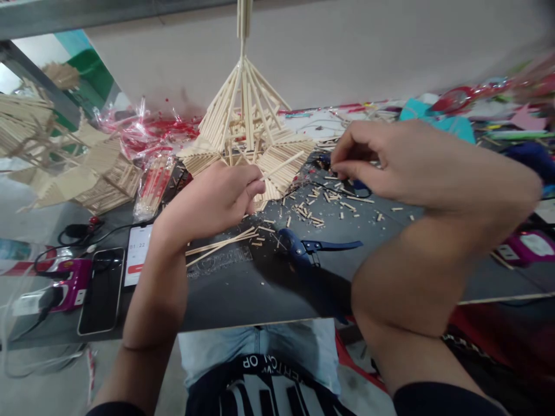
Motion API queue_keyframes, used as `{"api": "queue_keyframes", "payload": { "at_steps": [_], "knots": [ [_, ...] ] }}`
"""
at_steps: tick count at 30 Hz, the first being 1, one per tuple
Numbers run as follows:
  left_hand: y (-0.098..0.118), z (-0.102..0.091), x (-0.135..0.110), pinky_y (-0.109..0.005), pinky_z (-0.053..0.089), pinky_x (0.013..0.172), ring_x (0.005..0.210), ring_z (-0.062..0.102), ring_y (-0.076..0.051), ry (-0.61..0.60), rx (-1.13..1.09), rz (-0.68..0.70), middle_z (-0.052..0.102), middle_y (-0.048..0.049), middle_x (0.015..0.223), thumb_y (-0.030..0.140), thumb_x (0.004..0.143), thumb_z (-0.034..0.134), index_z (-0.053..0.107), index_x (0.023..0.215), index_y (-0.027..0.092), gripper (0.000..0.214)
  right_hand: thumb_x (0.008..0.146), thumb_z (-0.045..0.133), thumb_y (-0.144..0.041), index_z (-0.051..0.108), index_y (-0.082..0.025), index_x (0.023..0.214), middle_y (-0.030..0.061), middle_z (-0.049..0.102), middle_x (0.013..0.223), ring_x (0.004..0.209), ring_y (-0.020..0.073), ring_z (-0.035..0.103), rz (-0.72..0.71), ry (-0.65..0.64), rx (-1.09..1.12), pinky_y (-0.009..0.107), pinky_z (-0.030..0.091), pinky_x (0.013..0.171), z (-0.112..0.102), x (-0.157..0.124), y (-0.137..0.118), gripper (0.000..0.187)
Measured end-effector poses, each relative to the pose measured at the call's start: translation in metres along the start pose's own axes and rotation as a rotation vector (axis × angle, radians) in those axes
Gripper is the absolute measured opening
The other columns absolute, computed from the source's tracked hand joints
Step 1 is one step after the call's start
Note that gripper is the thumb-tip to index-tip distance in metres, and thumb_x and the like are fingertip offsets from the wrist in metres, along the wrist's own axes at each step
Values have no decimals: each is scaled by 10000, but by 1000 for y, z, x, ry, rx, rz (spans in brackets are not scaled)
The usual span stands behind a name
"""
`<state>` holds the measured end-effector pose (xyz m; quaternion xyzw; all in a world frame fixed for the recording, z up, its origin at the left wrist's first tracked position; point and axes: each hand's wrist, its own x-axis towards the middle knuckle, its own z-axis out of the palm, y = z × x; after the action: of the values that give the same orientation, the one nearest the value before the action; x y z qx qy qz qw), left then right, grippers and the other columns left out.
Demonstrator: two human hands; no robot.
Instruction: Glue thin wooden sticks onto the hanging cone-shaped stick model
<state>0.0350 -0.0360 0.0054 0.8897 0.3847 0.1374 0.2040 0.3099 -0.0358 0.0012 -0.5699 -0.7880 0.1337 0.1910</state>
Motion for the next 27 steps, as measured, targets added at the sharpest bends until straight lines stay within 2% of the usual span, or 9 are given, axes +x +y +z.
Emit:
{"api": "queue_keyframes", "payload": {
  "at_steps": [3,5,10,12,15,17,19,23,27],
  "knots": [
    [-1,-1,2,-261,415,678,598,612,-113,-25,-121,8,698,8,671,174,976,457,619,763,176,267,718,719,-66,630,-250,678,9,645,618,572,187,562,114,-33,1,353,400,573,1,0,18,209],
    [-2,1,4,-250,417,643,561,607,-105,-15,-168,-24,704,8,658,168,969,464,617,759,174,260,712,718,-78,645,-253,626,5,648,600,567,192,567,95,-28,45,348,402,562,3,1,25,208],
    [5,25,14,-231,399,561,518,594,-94,210,-388,-72,695,-10,640,217,997,479,592,803,179,227,721,794,-209,665,-231,618,17,665,608,561,182,590,125,39,142,343,416,551,6,6,3,166],
    [13,39,19,-224,396,522,463,559,-77,289,-642,-83,679,0,641,253,1014,482,576,849,192,199,723,822,-244,628,-221,656,25,662,643,574,176,596,162,213,183,341,424,557,8,8,-15,206],
    [27,57,25,-209,371,453,454,562,-73,278,-1097,-148,642,10,661,297,1034,482,580,921,206,176,849,727,-276,596,-225,803,42,692,800,615,158,628,103,426,392,320,460,554,14,10,-40,147],
    [35,64,28,-192,359,432,505,604,-75,220,-1363,-241,638,11,710,311,1054,446,577,937,205,205,941,620,-296,603,-226,890,50,699,878,631,138,627,22,411,576,294,474,536,21,12,-50,88],
    [39,68,30,-177,359,429,514,588,-60,272,-1513,-309,608,25,718,285,1062,434,566,910,198,219,963,599,-321,621,-220,953,50,692,906,652,130,617,-20,362,689,276,478,530,29,17,-54,103],
    [35,68,31,-174,346,434,465,511,-35,434,-1454,-356,552,45,664,222,1059,445,561,873,177,223,908,679,-439,629,-223,1023,37,670,881,711,155,640,-21,318,685,281,495,565,45,31,-54,250],
    [26,63,30,-193,396,488,463,526,-37,478,-1319,-344,579,35,657,205,1052,453,559,841,165,239,924,598,-600,615,-240,931,26,646,795,680,156,621,-47,264,640,294,505,577,51,42,-56,361]
  ]
}}
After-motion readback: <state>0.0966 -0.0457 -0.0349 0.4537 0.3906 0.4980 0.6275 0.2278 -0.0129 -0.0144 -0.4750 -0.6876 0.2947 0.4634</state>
